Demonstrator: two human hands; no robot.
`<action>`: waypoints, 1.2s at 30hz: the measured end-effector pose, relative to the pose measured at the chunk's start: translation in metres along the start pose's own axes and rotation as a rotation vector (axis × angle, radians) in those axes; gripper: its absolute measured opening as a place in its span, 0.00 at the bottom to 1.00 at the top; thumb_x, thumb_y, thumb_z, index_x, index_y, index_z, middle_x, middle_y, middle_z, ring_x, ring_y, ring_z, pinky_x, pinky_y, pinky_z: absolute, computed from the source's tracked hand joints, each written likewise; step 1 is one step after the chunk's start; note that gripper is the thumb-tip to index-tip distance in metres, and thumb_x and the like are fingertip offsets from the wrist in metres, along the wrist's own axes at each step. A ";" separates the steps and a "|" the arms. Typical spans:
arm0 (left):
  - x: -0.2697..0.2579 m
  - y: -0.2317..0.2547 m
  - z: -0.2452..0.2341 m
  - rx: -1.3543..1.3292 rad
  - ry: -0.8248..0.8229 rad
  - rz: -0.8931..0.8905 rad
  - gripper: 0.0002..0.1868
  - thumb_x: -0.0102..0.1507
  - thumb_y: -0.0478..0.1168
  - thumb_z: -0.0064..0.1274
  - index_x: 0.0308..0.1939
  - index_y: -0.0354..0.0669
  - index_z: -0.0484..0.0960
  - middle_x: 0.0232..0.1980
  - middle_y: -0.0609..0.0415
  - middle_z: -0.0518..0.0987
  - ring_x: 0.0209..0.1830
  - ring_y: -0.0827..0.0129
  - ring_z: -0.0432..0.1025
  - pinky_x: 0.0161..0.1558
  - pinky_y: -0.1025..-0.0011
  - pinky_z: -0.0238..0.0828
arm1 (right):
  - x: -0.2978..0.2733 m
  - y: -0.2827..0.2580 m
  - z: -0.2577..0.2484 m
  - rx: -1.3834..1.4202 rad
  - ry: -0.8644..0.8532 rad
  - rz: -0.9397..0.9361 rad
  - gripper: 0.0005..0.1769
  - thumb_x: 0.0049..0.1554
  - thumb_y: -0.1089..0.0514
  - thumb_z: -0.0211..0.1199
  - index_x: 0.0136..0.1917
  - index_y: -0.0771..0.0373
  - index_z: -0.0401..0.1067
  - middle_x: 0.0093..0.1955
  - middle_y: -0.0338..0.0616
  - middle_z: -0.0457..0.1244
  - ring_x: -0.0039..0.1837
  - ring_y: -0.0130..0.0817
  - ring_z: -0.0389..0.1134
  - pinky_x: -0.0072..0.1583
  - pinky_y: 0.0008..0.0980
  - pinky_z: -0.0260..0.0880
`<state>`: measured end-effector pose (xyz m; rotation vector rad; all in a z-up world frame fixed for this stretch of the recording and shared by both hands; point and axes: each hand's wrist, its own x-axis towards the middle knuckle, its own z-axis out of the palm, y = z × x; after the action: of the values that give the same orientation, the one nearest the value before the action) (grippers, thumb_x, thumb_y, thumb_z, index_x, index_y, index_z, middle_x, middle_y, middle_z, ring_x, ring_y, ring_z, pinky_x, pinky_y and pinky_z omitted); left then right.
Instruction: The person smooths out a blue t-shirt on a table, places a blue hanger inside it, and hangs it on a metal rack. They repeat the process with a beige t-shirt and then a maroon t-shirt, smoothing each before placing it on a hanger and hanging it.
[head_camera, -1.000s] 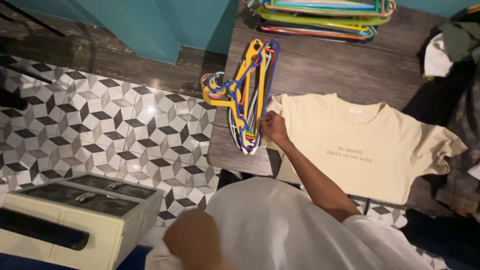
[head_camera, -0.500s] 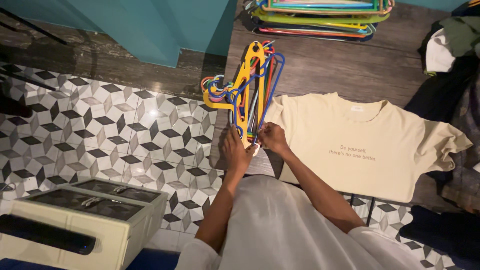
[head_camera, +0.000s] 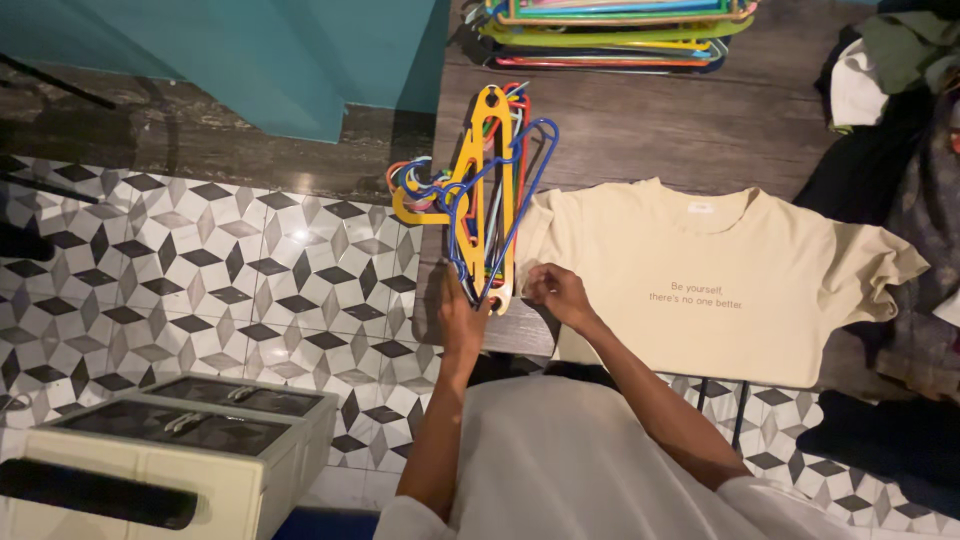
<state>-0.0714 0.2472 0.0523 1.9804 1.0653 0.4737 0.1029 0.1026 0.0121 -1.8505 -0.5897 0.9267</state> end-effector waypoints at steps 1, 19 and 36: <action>-0.003 0.000 -0.004 -0.023 -0.011 -0.013 0.51 0.52 0.37 0.70 0.74 0.29 0.58 0.70 0.29 0.67 0.68 0.36 0.66 0.63 0.54 0.66 | -0.004 0.000 -0.005 -0.002 0.003 -0.012 0.07 0.61 0.68 0.57 0.53 0.70 0.72 0.42 0.44 0.69 0.41 0.29 0.72 0.44 0.30 0.74; -0.062 0.075 0.058 -0.058 -0.321 0.364 0.51 0.54 0.35 0.69 0.77 0.37 0.56 0.72 0.34 0.66 0.72 0.41 0.62 0.68 0.57 0.63 | -0.136 -0.015 -0.160 -0.481 0.514 -0.168 0.31 0.55 0.66 0.67 0.70 0.67 0.62 0.73 0.64 0.48 0.72 0.57 0.56 0.62 0.42 0.71; -0.110 0.127 0.182 0.108 -0.643 0.491 0.47 0.50 0.30 0.64 0.72 0.38 0.61 0.71 0.38 0.66 0.72 0.44 0.59 0.75 0.52 0.49 | -0.166 0.059 -0.329 -0.994 0.279 -0.023 0.58 0.38 0.54 0.79 0.78 0.52 0.54 0.82 0.63 0.36 0.83 0.61 0.37 0.73 0.74 0.35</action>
<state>0.0475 0.0294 0.0515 2.2614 0.2059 0.0064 0.2685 -0.2196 0.1023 -2.7709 -0.9952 0.3237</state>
